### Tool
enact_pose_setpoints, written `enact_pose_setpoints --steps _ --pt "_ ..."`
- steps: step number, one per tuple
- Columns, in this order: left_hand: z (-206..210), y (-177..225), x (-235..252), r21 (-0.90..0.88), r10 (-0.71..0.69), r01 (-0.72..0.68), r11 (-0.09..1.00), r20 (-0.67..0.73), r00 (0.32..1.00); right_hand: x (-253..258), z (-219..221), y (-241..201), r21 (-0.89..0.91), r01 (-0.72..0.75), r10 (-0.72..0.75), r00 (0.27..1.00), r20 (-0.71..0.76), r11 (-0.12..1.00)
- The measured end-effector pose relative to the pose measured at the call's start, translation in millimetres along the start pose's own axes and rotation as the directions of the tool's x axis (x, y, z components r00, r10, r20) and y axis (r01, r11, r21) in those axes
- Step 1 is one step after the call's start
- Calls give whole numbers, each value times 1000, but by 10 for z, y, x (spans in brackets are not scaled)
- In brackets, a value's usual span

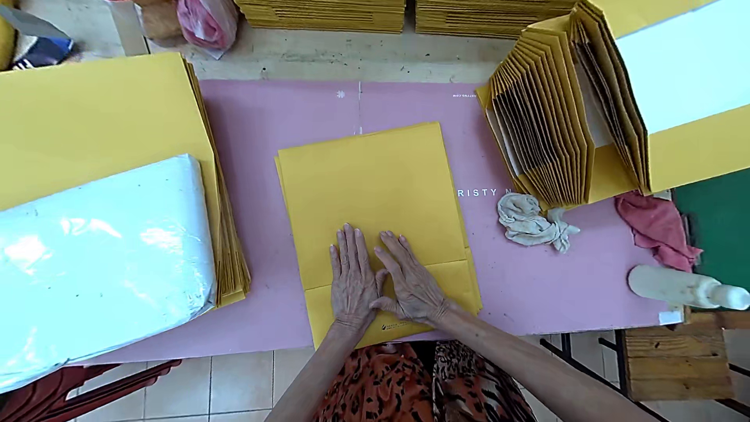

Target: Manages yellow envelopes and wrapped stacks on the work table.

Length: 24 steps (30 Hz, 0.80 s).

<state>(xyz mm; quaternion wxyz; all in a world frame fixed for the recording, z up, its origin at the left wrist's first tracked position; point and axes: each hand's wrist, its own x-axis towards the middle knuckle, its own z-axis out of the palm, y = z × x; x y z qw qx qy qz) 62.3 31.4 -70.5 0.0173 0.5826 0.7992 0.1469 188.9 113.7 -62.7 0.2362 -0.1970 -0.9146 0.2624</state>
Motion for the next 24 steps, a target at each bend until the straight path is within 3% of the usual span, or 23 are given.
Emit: enact_pose_setpoints --steps 7,10,14,17,19,21,24 --pt "-5 56 17 54 -20 19 998 16 1000 -10 37 8 -24 24 -23 999 28 999" --pt "4 30 23 13 -16 16 1000 -5 1000 19 -7 -1 58 -7 5 999 38 998" --pt "27 -7 21 -86 -57 54 995 -33 998 32 -600 -26 256 -272 285 959 -12 928" --pt "36 -25 19 -193 -94 78 978 -72 993 -130 -1120 133 161 -511 532 835 -140 844" --pt "-5 -35 -6 -296 -123 89 951 -101 987 -201 -1332 163 178 -729 743 669 -22 661" --pt "-42 -70 -6 -395 -144 84 915 -124 982 -184 -1368 148 214 -858 857 499 130 467" --pt "-58 -58 -36 -436 -126 58 898 -128 984 -116 -1317 106 176 -924 899 373 229 338"
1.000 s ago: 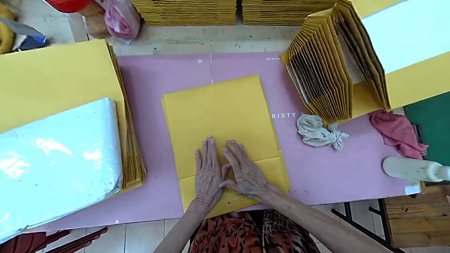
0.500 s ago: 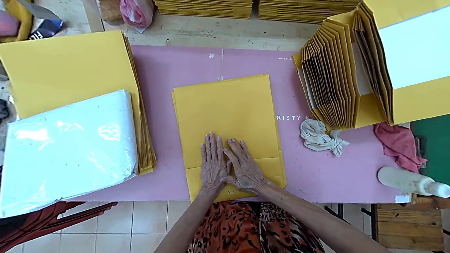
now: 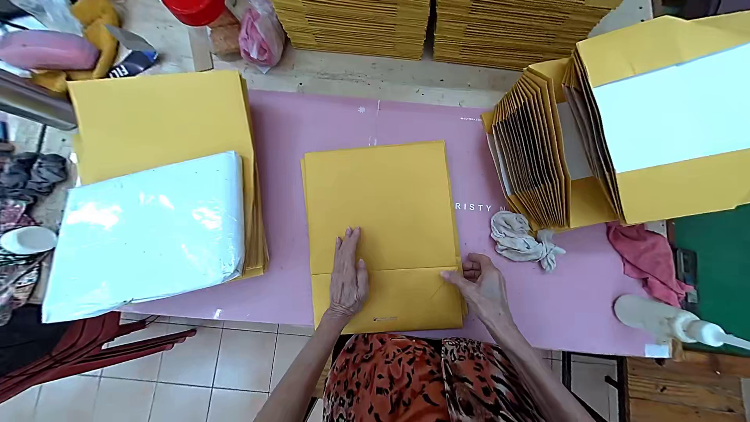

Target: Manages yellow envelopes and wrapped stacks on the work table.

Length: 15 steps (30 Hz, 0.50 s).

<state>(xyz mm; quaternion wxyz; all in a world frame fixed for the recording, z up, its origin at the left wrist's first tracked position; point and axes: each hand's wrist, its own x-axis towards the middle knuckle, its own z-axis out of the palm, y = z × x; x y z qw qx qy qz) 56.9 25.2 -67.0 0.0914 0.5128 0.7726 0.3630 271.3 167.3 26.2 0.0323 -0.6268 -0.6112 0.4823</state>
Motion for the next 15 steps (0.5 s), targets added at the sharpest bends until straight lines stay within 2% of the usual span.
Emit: enact_pose_setpoints --steps 4,7,11,13,15 --pt "49 27 9 105 121 -113 988 -77 990 138 -11 -61 -82 -38 42 998 50 996" --pt "64 35 10 147 158 -139 979 -122 980 184 -46 -93 -136 -18 34 993 113 990" --pt "-70 204 -48 132 215 -195 972 -161 963 212 -98 -86 -2 4 -4 981 196 1000" --pt "-187 482 -219 69 251 -244 967 -108 962 206 -157 -161 87 -10 -10 976 218 996" --pt "-237 801 -424 47 295 -293 955 -28 955 126 -254 -310 130 46 -71 978 196 991"
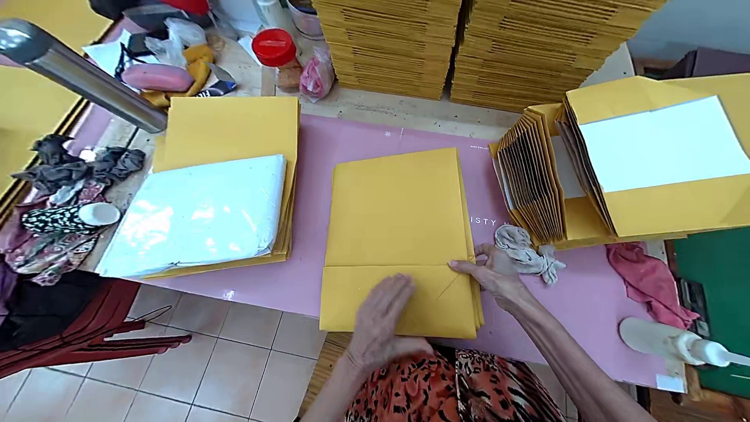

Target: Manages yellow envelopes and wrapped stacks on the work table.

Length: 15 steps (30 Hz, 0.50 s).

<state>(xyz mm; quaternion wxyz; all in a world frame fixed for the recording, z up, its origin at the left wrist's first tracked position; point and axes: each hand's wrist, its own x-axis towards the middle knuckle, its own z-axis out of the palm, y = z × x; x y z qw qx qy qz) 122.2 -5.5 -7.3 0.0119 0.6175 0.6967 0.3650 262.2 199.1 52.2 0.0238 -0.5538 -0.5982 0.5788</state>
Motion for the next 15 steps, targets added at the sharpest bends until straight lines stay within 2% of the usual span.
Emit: enact_pose_setpoints --steps 2,6,8,10,11,13,15 --pt "56 259 -43 83 38 -35 996 -29 999 -142 -65 -217 -4 93 -93 996 -8 996" --pt "236 445 196 243 57 31 970 -349 936 -432 -92 -698 -68 316 -317 948 3 946" --pt "185 487 307 237 54 64 969 -458 887 -530 -87 -855 -9 487 -485 872 73 874" --pt "15 477 412 214 51 85 973 -561 826 -615 -70 -1000 131 579 -593 778 206 805" --pt "-101 465 475 188 37 102 977 -618 785 -634 -58 -1065 208 582 -618 738 271 786" --pt "-372 464 615 71 -75 185 980 -731 678 -560 -46 -1136 218 616 -652 692 311 757" --pt "-701 469 765 -158 -293 298 941 -821 489 -371 -61 -1182 140 646 -660 716 227 750"
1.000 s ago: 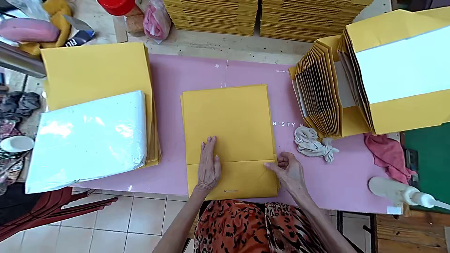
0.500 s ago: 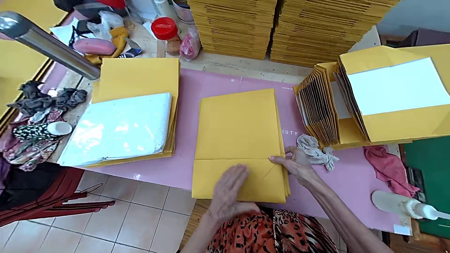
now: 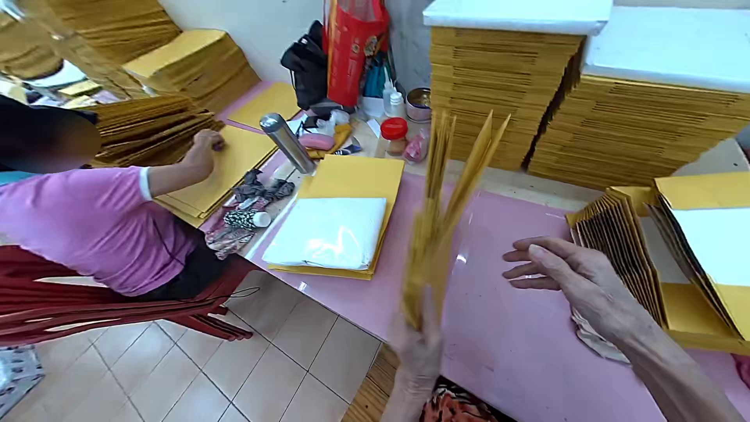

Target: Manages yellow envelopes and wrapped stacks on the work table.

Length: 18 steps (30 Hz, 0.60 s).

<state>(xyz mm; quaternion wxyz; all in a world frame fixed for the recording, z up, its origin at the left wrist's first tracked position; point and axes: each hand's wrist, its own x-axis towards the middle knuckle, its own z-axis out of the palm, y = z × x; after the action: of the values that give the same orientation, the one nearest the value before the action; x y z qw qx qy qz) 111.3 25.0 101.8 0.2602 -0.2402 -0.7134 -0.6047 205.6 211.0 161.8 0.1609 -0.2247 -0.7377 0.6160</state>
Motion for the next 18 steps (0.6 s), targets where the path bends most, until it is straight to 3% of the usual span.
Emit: enact_pose_setpoints --steps 1,3,5,7,8,11,14,16,18 --pt "-58 47 197 -65 -184 180 981 -60 981 92 -38 50 -18 -40 39 998 -57 999" --pt "-220 90 557 -292 -528 478 829 -121 841 273 -70 168 -25 -187 182 975 -125 982" --pt "-415 60 832 -463 -711 583 668 -166 683 421 29 322 -68 -298 292 953 -83 952" --pt "-674 16 1013 -498 -762 604 622 -207 614 514 285 497 -146 -289 302 950 79 946" --pt "-837 -10 1079 -483 -761 610 628 -216 612 551 470 563 -170 -263 292 939 180 950" --pt "-1313 -154 1288 -352 -651 554 754 -296 699 672 1113 630 -122 -205 237 882 408 971" --pt "-1677 -514 1514 -288 -518 432 854 -419 746 840 1555 394 50 -263 214 869 445 964" --pt "-2041 -901 1511 -279 -466 393 876 -278 840 882 1644 193 308 -383 223 866 448 871" --pt "-1756 -801 1473 -323 -521 428 844 -308 796 813 1595 99 472 -376 133 873 470 797"
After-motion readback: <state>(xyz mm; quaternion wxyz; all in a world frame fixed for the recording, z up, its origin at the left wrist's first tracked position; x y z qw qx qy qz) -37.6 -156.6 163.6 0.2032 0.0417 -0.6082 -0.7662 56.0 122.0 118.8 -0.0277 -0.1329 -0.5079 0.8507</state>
